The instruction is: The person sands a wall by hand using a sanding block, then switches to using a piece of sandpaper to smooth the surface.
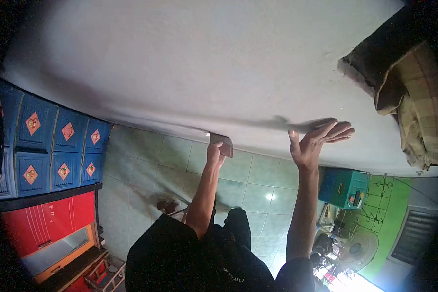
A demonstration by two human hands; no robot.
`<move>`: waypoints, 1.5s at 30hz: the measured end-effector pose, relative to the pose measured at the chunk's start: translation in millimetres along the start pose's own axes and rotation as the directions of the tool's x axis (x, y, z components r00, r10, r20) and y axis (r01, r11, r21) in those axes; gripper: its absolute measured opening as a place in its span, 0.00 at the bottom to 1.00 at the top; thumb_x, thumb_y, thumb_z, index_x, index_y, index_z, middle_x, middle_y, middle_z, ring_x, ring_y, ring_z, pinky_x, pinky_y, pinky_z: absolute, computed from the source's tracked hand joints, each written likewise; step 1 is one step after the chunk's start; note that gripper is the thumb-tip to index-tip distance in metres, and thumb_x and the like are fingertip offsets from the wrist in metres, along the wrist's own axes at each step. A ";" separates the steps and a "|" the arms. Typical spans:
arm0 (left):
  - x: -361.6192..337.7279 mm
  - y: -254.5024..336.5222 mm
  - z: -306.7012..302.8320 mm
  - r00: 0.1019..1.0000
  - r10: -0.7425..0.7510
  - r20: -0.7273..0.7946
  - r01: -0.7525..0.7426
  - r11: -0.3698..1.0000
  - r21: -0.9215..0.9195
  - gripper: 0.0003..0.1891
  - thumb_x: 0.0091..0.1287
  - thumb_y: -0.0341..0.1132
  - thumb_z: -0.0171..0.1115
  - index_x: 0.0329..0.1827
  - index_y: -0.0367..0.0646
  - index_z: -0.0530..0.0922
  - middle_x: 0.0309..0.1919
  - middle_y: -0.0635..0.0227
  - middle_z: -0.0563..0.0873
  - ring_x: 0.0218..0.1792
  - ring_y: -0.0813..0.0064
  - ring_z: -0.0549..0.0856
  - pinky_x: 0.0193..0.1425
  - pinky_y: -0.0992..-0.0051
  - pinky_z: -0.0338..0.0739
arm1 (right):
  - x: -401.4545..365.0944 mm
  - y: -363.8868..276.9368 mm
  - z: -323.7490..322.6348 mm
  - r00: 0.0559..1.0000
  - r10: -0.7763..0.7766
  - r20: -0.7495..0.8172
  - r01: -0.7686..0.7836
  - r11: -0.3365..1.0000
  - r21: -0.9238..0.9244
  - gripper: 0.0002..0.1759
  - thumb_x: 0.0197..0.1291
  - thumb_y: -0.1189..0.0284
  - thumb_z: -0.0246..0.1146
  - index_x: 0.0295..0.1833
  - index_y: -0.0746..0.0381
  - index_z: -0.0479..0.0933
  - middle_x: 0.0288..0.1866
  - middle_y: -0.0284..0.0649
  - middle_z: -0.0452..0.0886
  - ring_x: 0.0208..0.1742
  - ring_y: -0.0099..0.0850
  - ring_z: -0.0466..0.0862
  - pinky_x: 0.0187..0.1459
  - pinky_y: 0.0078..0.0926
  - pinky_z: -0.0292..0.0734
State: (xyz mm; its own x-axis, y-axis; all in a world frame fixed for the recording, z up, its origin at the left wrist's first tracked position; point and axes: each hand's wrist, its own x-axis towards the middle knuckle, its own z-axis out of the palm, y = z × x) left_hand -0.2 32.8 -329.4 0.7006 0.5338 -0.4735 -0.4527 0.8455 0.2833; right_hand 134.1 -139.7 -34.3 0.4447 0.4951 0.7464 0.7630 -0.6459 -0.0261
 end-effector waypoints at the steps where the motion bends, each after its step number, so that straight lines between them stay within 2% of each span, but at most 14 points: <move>1: -2.3 0.0 6.1 0.999 0.003 -0.044 -0.001 0.999 0.045 0.32 0.56 0.16 0.40 0.69 0.38 0.61 0.63 0.59 0.72 0.63 0.62 0.73 0.69 0.63 0.69 | -0.1 -0.5 -0.6 1.000 0.002 0.003 -0.002 1.000 -0.001 0.59 0.61 0.35 0.46 0.75 0.65 0.25 0.75 0.60 0.14 0.74 0.56 0.14 0.65 0.62 0.08; 8: 54.1 -5.5 -52.5 0.961 -0.141 -0.236 0.168 0.981 0.098 0.29 0.58 0.16 0.39 0.65 0.36 0.64 0.60 0.59 0.75 0.61 0.63 0.76 0.66 0.62 0.72 | -1.1 2.3 -1.8 1.000 0.012 -0.003 -0.011 1.000 0.015 0.58 0.62 0.36 0.46 0.75 0.66 0.25 0.75 0.59 0.14 0.74 0.55 0.13 0.65 0.62 0.08; 12: 7.9 -7.5 -12.7 1.000 -0.010 0.019 0.008 0.992 0.124 0.31 0.57 0.18 0.42 0.68 0.39 0.63 0.61 0.58 0.74 0.62 0.60 0.75 0.66 0.60 0.70 | -1.3 2.8 2.5 1.000 0.006 -0.023 -0.005 1.000 0.018 0.58 0.61 0.35 0.46 0.75 0.66 0.25 0.75 0.58 0.14 0.74 0.54 0.13 0.65 0.62 0.08; 14: 32.5 -18.7 -36.3 0.993 -0.078 -0.087 0.084 0.995 0.059 0.28 0.55 0.17 0.43 0.63 0.38 0.67 0.56 0.60 0.77 0.58 0.61 0.78 0.63 0.61 0.73 | -2.0 0.8 0.3 1.000 0.027 -0.006 -0.027 1.000 0.009 0.58 0.61 0.35 0.46 0.75 0.65 0.25 0.75 0.58 0.14 0.74 0.54 0.12 0.65 0.62 0.08; 20: 77.8 -30.4 -90.3 0.985 -0.149 -0.089 0.157 0.984 0.085 0.25 0.55 0.17 0.43 0.58 0.39 0.70 0.52 0.61 0.78 0.53 0.61 0.79 0.59 0.63 0.77 | -1.2 1.6 -0.4 1.000 -0.001 0.002 0.001 1.000 -0.009 0.57 0.62 0.36 0.45 0.75 0.66 0.25 0.75 0.59 0.14 0.74 0.54 0.13 0.65 0.61 0.08; 23: 12.4 -11.1 -18.2 0.996 -0.072 -0.051 0.075 0.995 0.065 0.25 0.56 0.17 0.42 0.59 0.38 0.69 0.53 0.60 0.78 0.53 0.61 0.79 0.59 0.63 0.76 | 0.7 0.4 -0.7 1.000 -0.005 -0.004 0.005 1.000 0.002 0.57 0.63 0.37 0.45 0.75 0.67 0.26 0.75 0.60 0.15 0.74 0.55 0.13 0.65 0.61 0.09; 29: 54.4 -12.9 -46.1 0.981 -0.097 -0.170 0.122 0.982 0.144 0.26 0.59 0.18 0.41 0.64 0.36 0.67 0.57 0.59 0.77 0.57 0.62 0.78 0.64 0.63 0.73 | 0.1 4.0 -0.1 1.000 -0.016 -0.006 0.016 1.000 -0.007 0.56 0.63 0.37 0.45 0.75 0.67 0.26 0.75 0.60 0.15 0.74 0.55 0.13 0.65 0.61 0.08; 32: -2.7 4.5 16.9 0.991 -0.061 -0.120 0.087 0.970 0.228 0.27 0.59 0.16 0.40 0.65 0.35 0.64 0.58 0.58 0.75 0.58 0.61 0.77 0.65 0.62 0.73 | 0.5 1.2 0.2 1.000 -0.007 -0.006 0.007 1.000 0.000 0.56 0.63 0.37 0.45 0.75 0.66 0.26 0.75 0.60 0.15 0.74 0.55 0.13 0.65 0.62 0.08; 37: -15.7 -1.0 39.0 0.990 0.051 -0.132 -0.007 0.949 0.315 0.19 0.62 0.19 0.43 0.56 0.36 0.70 0.48 0.64 0.78 0.50 0.71 0.79 0.57 0.71 0.74 | -1.6 1.3 0.7 1.000 0.017 0.005 -0.017 1.000 0.001 0.56 0.63 0.37 0.45 0.76 0.65 0.26 0.75 0.58 0.15 0.74 0.55 0.13 0.65 0.61 0.08; 40: 13.6 3.1 21.8 0.980 0.073 -0.185 -0.017 0.958 0.286 0.22 0.57 0.16 0.42 0.55 0.36 0.71 0.49 0.61 0.78 0.50 0.65 0.80 0.55 0.66 0.77 | -2.3 0.3 2.4 1.000 0.026 -0.004 -0.026 1.000 0.012 0.56 0.63 0.36 0.45 0.76 0.64 0.26 0.76 0.57 0.15 0.74 0.55 0.13 0.65 0.61 0.08; 41: 16.9 -1.6 21.8 0.974 0.109 -0.198 -0.064 0.973 0.222 0.15 0.61 0.19 0.43 0.48 0.38 0.73 0.37 0.66 0.79 0.36 0.71 0.82 0.40 0.70 0.80 | -1.0 1.9 2.6 1.000 0.015 -0.008 -0.015 1.000 0.001 0.56 0.63 0.36 0.44 0.76 0.64 0.26 0.76 0.57 0.15 0.74 0.55 0.13 0.65 0.61 0.08; 42: -5.6 3.3 51.3 0.976 0.107 -0.192 -0.064 0.974 0.218 0.15 0.61 0.19 0.43 0.48 0.38 0.73 0.37 0.66 0.79 0.36 0.71 0.82 0.40 0.70 0.80 | 0.8 3.1 2.9 1.000 0.011 -0.013 -0.011 1.000 -0.004 0.56 0.63 0.36 0.44 0.76 0.64 0.26 0.76 0.57 0.15 0.74 0.55 0.13 0.65 0.61 0.08; 44: -60.3 15.1 101.9 0.996 0.055 -0.073 -0.012 0.873 0.488 0.08 0.68 0.25 0.43 0.42 0.41 0.73 0.23 0.73 0.74 0.20 0.78 0.75 0.21 0.76 0.70 | -2.2 2.2 3.6 1.000 0.017 -0.014 -0.017 1.000 0.005 0.56 0.63 0.36 0.44 0.76 0.63 0.26 0.76 0.57 0.15 0.74 0.55 0.13 0.65 0.62 0.08; 45: -60.3 -5.7 107.7 0.973 0.229 -0.005 -0.194 0.838 0.510 0.28 0.76 0.55 0.31 0.53 0.38 0.69 0.06 0.75 0.63 0.03 0.80 0.60 0.04 0.76 0.48 | -3.7 1.9 3.5 1.000 0.021 -0.004 -0.021 1.000 0.009 0.56 0.63 0.36 0.44 0.76 0.63 0.26 0.76 0.57 0.15 0.74 0.55 0.13 0.65 0.62 0.08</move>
State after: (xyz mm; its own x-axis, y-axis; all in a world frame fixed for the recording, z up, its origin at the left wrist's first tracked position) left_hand 19.5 -2.5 -212.7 0.5757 0.7130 -0.4002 -0.2340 0.6127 0.7549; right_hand 135.5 -140.7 -39.4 0.4587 0.4790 0.7484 0.7579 -0.6506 -0.0481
